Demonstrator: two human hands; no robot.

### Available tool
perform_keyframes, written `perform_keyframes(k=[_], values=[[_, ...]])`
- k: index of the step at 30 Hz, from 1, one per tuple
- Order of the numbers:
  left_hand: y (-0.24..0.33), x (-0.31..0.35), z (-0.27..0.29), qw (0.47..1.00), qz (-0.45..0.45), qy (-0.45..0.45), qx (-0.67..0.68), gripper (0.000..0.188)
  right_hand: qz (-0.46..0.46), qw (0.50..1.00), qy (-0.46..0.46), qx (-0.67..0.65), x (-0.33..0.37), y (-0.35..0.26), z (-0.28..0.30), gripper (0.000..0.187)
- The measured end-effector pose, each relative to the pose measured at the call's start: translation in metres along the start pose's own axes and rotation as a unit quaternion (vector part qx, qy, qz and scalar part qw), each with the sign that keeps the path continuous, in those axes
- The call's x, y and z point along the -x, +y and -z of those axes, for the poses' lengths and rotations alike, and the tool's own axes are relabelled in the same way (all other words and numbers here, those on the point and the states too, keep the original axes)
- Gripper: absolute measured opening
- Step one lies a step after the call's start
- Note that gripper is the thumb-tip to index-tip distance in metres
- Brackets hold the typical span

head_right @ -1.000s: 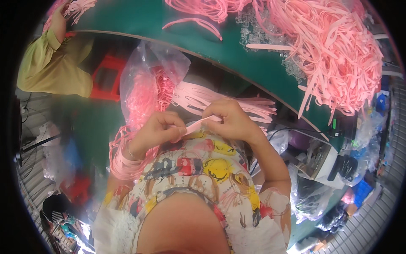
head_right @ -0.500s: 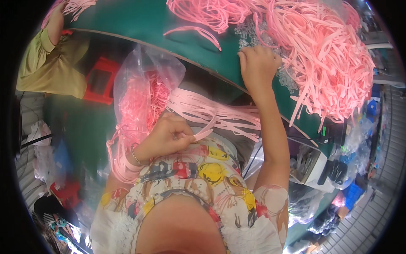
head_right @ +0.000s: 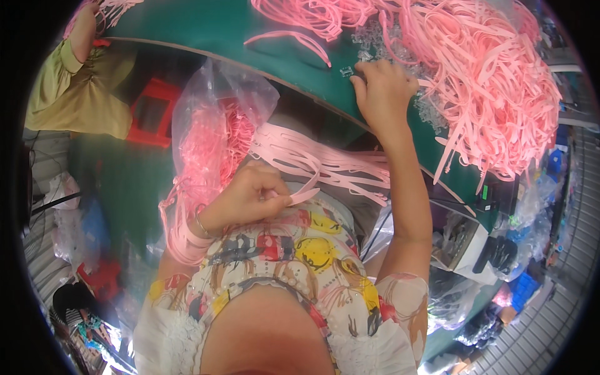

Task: The person sits at a green table and repeatedly picks up pink plastic clothespins and rubber bands. They loop the rubber band around the clothespin and tie a knot by hand, then place the finished item on the table. Another person works in the background.

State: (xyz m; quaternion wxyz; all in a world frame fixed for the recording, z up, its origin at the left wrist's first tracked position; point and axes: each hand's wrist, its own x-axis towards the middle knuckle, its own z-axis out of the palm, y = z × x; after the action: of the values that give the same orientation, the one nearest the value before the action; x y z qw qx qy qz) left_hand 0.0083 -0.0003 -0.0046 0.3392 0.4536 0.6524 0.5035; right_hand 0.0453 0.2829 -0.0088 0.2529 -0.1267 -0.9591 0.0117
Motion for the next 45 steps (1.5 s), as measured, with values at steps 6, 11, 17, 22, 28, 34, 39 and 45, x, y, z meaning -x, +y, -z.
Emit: perform_keyframes(k=[6, 11, 17, 22, 28, 34, 39, 45], values=[[0.001, 0.001, -0.002, 1.000, 0.019, 0.001, 0.004, 0.006, -0.011, 1.000, -0.014, 0.021, -0.007, -0.009, -0.003, 0.013], [-0.004, 0.002, -0.003, 1.000, 0.022, -0.002, 0.019, 0.005, -0.029, 0.998, -0.050, 0.024, -0.010, -0.014, -0.001, 0.012], [-0.001, 0.000, -0.003, 0.999, 0.021, -0.011, 0.022, 0.005, 0.056, 0.998, 0.004, -0.023, -0.007, -0.010, -0.008, 0.016], [-0.005, 0.005, 0.000, 0.998, 0.021, -0.003, 0.055, 0.006, 0.079, 0.996, 0.017, -0.041, 0.024, -0.028, 0.006, 0.023], [0.000, 0.000, 0.002, 0.994, 0.063, -0.010, 0.092, 0.010, 0.101, 0.985, 0.100, -0.096, 0.051, -0.026, 0.000, 0.023], [0.008, 0.000, 0.004, 0.984, 0.135, 0.018, 0.113, 0.010, -0.213, 0.811, -0.042, -0.544, 0.078, -0.078, 0.029, 0.008], [0.008, 0.001, 0.001, 0.980, 0.164, 0.049, 0.099, 0.016, -0.207, 0.713, -0.157, -0.651, 0.103, -0.108, 0.037, 0.010], [0.007, 0.003, 0.002, 0.982, 0.158, 0.030, 0.099, 0.016, -0.193, 0.699, -0.234, -0.647, 0.107, -0.105, 0.044, 0.009]])
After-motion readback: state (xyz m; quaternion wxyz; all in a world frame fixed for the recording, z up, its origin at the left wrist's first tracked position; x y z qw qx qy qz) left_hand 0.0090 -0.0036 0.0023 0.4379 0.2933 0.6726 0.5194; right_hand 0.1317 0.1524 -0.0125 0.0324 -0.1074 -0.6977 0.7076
